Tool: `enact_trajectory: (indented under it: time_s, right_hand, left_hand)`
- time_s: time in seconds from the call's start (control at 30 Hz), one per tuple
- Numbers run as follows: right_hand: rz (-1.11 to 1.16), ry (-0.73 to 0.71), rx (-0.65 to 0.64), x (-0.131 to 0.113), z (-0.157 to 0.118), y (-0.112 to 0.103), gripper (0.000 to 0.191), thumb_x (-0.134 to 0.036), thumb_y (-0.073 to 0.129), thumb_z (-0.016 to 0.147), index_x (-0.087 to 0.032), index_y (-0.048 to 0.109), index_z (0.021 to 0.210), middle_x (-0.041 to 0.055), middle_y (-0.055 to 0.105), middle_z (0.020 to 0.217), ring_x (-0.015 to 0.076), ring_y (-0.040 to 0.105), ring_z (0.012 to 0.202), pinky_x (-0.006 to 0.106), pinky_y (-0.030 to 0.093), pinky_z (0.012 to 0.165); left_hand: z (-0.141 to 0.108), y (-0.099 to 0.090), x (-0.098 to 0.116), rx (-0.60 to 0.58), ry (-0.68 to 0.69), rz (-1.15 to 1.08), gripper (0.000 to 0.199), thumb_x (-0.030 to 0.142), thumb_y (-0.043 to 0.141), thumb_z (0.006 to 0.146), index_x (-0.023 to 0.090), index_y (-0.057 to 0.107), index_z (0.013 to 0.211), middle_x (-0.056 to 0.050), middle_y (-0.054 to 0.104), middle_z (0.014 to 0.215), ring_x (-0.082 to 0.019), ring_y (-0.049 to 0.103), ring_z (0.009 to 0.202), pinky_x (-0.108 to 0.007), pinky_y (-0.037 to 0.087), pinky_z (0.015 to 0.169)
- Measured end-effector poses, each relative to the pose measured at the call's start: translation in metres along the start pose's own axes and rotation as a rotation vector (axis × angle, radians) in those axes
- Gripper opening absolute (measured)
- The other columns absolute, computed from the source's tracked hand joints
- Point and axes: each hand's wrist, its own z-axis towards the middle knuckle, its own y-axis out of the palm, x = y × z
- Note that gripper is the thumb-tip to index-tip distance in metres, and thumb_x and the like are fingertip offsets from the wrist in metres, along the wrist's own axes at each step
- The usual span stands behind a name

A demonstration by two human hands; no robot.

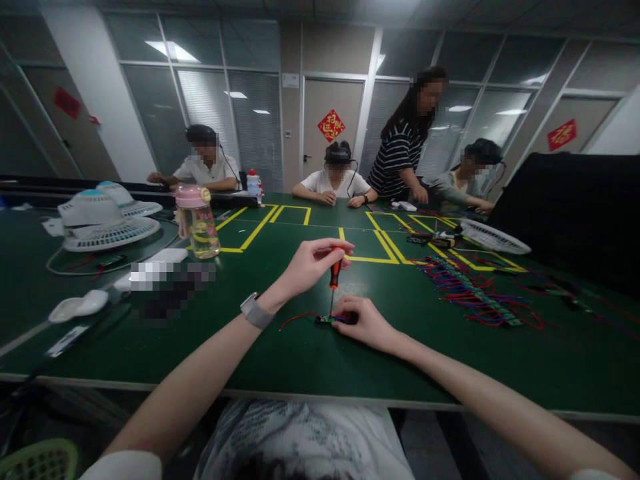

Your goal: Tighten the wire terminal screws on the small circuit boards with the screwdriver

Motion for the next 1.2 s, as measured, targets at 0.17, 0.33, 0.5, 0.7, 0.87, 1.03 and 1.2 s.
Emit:
enact_trajectory:
  time_s: [0.17, 0.33, 0.5, 0.7, 0.87, 1.03, 1.2]
  right_hand:
    - [-0.009, -0.008, -0.014, -0.001, 0.000, -0.001, 0.011, -0.012, 0.066, 0.073, -0.013, 0.072, 0.082, 0.0050, 0.063, 0.080, 0.0144, 0.058, 0.071, 0.025, 0.045, 0.065]
    - [-0.028, -0.031, -0.028, 0.001, 0.000, -0.003, 0.011, -0.016, 0.068, 0.076, -0.014, 0.073, 0.086, 0.0058, 0.064, 0.083, 0.0149, 0.059, 0.072, 0.026, 0.045, 0.066]
    - [-0.032, -0.021, -0.021, 0.000, 0.000, -0.002, 0.010, -0.014, 0.068, 0.075, -0.014, 0.073, 0.085, 0.0053, 0.064, 0.081, 0.0148, 0.059, 0.072, 0.026, 0.045, 0.066]
    - [-0.029, -0.048, -0.015, 0.002, 0.000, -0.001, 0.012, -0.017, 0.068, 0.076, -0.014, 0.074, 0.087, 0.0049, 0.063, 0.080, 0.0143, 0.058, 0.069, 0.025, 0.045, 0.064]
    - [-0.033, -0.084, -0.018, 0.004, 0.000, -0.001, 0.016, -0.017, 0.067, 0.078, -0.016, 0.074, 0.093, 0.0045, 0.063, 0.082, 0.0137, 0.058, 0.070, 0.025, 0.045, 0.064]
    - [-0.035, -0.063, -0.007, 0.004, 0.000, 0.000, 0.015, -0.017, 0.067, 0.078, -0.016, 0.075, 0.091, 0.0047, 0.063, 0.080, 0.0145, 0.058, 0.071, 0.026, 0.046, 0.065]
    - [-0.011, -0.065, -0.004, 0.006, 0.000, 0.000, 0.014, -0.017, 0.068, 0.078, -0.016, 0.075, 0.090, 0.0049, 0.063, 0.081, 0.0146, 0.059, 0.071, 0.026, 0.047, 0.068]
  left_hand:
    - [-0.011, 0.000, -0.005, 0.189, 0.109, 0.185, 0.021, 0.032, 0.065, 0.080, 0.015, 0.071, 0.090, -0.004, 0.065, 0.085, -0.012, 0.062, 0.071, -0.023, 0.050, 0.066]
    - [-0.017, 0.000, -0.002, 0.104, 0.135, 0.101, 0.029, 0.029, 0.046, 0.093, 0.017, 0.066, 0.110, -0.009, 0.065, 0.107, -0.018, 0.063, 0.098, -0.030, 0.050, 0.086]
    - [-0.017, 0.002, -0.001, 0.123, 0.094, 0.031, 0.021, 0.029, 0.064, 0.082, 0.014, 0.069, 0.095, -0.005, 0.064, 0.086, -0.014, 0.062, 0.075, -0.026, 0.052, 0.068]
    - [-0.021, 0.009, -0.003, 0.228, 0.275, 0.337, 0.022, 0.029, 0.053, 0.090, 0.019, 0.070, 0.096, -0.007, 0.060, 0.098, -0.016, 0.058, 0.094, -0.031, 0.048, 0.087]
    - [-0.019, 0.005, -0.002, 0.077, 0.083, -0.021, 0.030, 0.032, 0.052, 0.090, 0.014, 0.065, 0.110, -0.010, 0.067, 0.100, -0.019, 0.066, 0.087, -0.032, 0.054, 0.079]
    - [-0.017, 0.003, -0.004, 0.205, 0.124, 0.092, 0.018, 0.030, 0.068, 0.079, 0.017, 0.072, 0.090, -0.003, 0.061, 0.087, -0.011, 0.059, 0.072, -0.022, 0.050, 0.063]
    - [-0.018, 0.004, -0.001, 0.085, 0.107, 0.005, 0.028, 0.029, 0.049, 0.092, 0.019, 0.068, 0.110, -0.009, 0.062, 0.114, -0.018, 0.061, 0.101, -0.030, 0.051, 0.087]
